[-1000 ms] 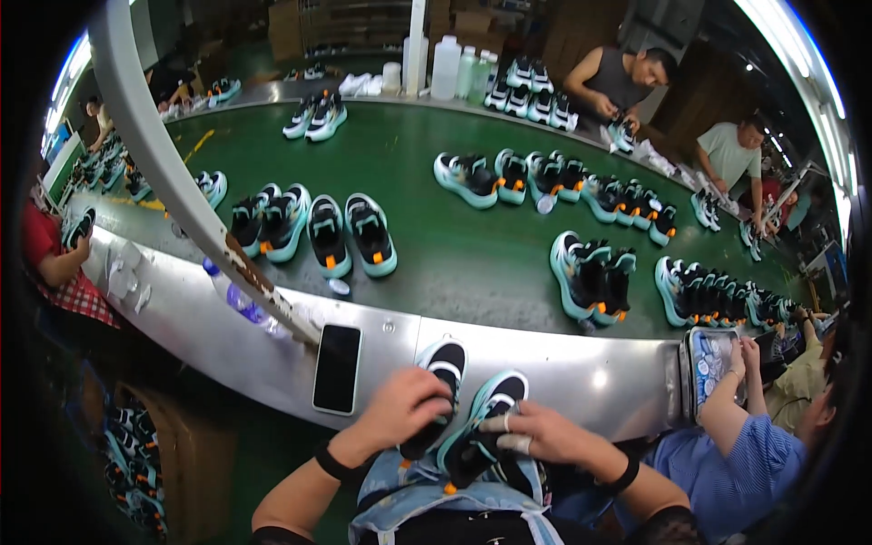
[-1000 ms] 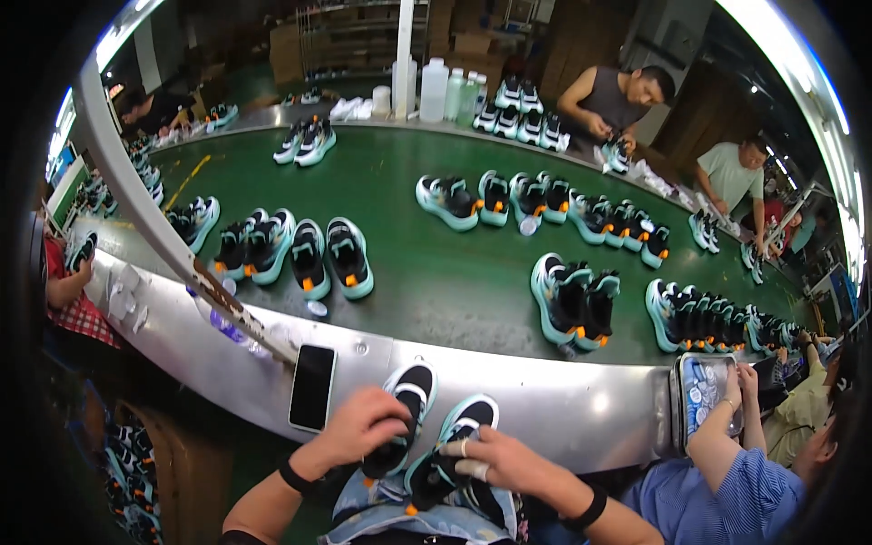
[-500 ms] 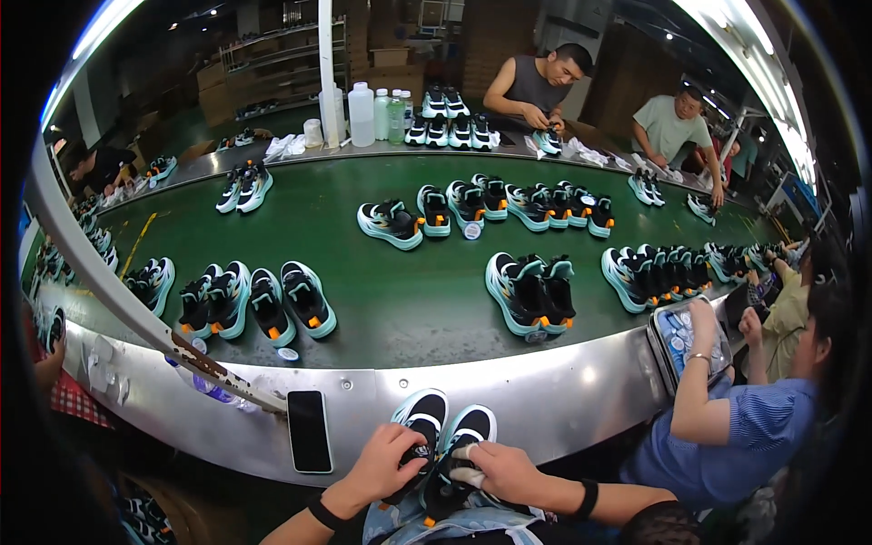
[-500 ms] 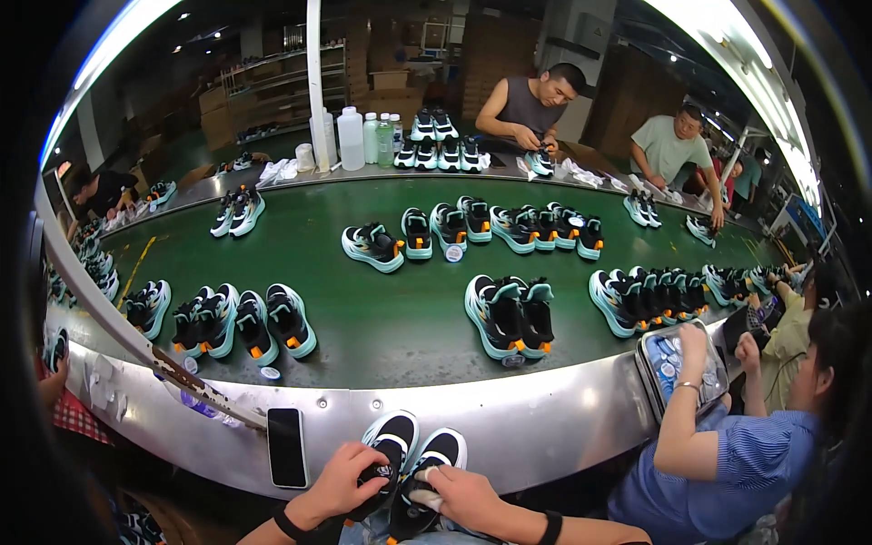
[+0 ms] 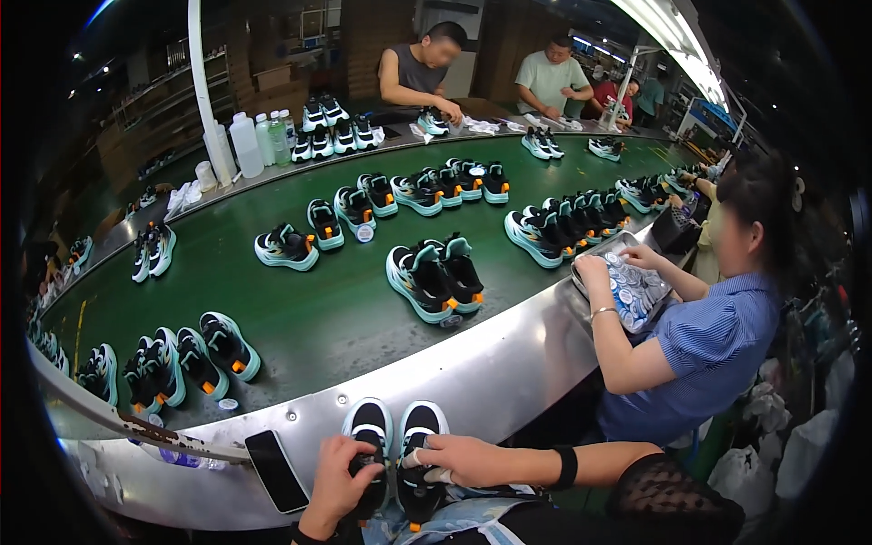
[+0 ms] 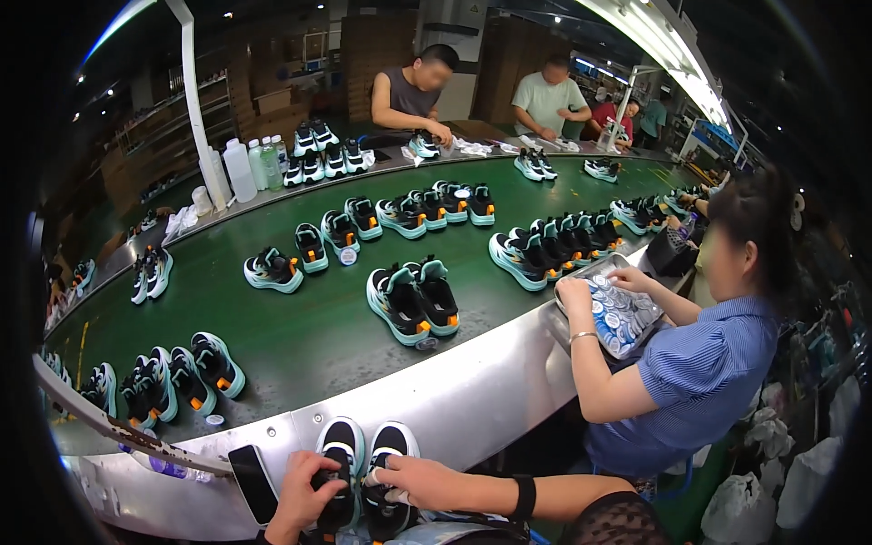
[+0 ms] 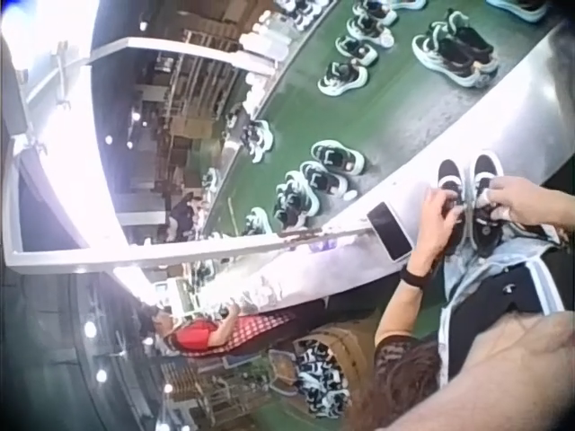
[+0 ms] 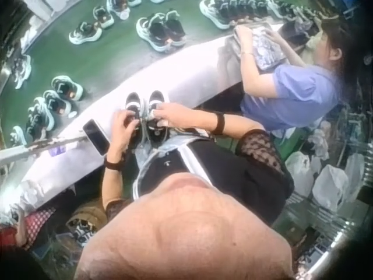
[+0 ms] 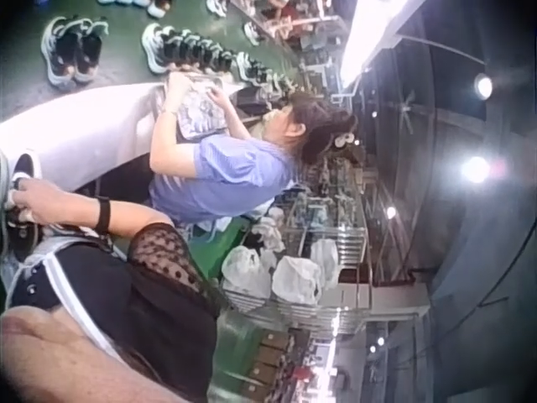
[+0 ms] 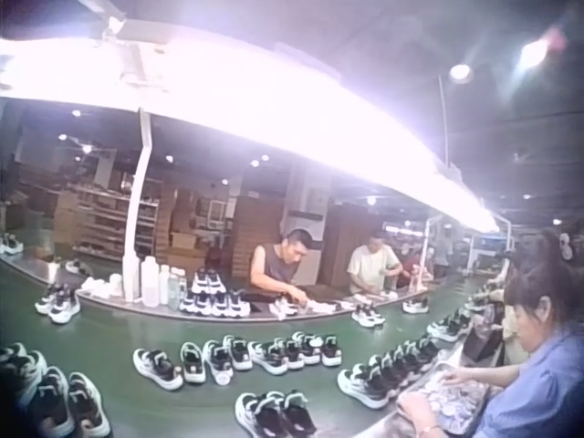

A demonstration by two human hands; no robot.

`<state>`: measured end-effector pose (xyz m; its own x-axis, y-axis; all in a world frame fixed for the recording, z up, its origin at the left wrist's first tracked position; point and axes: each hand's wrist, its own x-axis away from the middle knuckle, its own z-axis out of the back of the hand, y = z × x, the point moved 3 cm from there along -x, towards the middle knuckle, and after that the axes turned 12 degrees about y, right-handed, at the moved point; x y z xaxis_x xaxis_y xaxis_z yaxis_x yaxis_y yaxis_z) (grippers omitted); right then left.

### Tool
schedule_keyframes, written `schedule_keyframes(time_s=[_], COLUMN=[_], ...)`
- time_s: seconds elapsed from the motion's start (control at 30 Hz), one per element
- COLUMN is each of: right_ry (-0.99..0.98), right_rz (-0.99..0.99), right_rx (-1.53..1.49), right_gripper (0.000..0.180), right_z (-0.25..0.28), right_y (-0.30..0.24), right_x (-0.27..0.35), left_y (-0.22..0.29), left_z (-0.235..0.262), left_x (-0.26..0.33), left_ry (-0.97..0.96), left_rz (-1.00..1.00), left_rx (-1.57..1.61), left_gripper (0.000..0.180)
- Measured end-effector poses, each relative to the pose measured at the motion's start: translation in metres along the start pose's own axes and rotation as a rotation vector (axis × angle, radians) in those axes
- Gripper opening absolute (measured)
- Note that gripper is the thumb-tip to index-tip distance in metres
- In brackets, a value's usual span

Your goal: Cleaning and assembling shoes on a factory production line.

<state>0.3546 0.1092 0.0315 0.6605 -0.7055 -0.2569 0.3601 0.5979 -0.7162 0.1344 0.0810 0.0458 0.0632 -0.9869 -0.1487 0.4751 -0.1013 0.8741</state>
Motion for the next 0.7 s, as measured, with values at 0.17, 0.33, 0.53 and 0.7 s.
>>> schedule_keyframes(time_s=[0.17,0.33,0.53,0.7], right_ry=[-0.108,0.076,-0.011,0.304], right_rz=[-0.265,-0.001,-0.151,-0.037], right_rx=[0.174,-0.025,0.013,0.165], right_gripper=[0.036,0.037,0.039,0.027], right_z=[0.003,0.003,0.014,0.016], right_y=[0.005,0.0,-0.004,-0.001], right_x=[0.0,0.015,0.01,0.007], left_y=[-0.005,0.007,-0.005,0.012], left_z=[0.0,-0.006,-0.01,-0.024], left_x=[-0.004,-0.001,0.001,-0.014], left_ry=[-0.169,-0.237,-0.216,-0.171], left_rz=[0.094,0.049,-0.023,-0.089], left_rx=[0.122,-0.202,0.072,-0.021], left_gripper=[0.029,0.033,0.034,0.027])
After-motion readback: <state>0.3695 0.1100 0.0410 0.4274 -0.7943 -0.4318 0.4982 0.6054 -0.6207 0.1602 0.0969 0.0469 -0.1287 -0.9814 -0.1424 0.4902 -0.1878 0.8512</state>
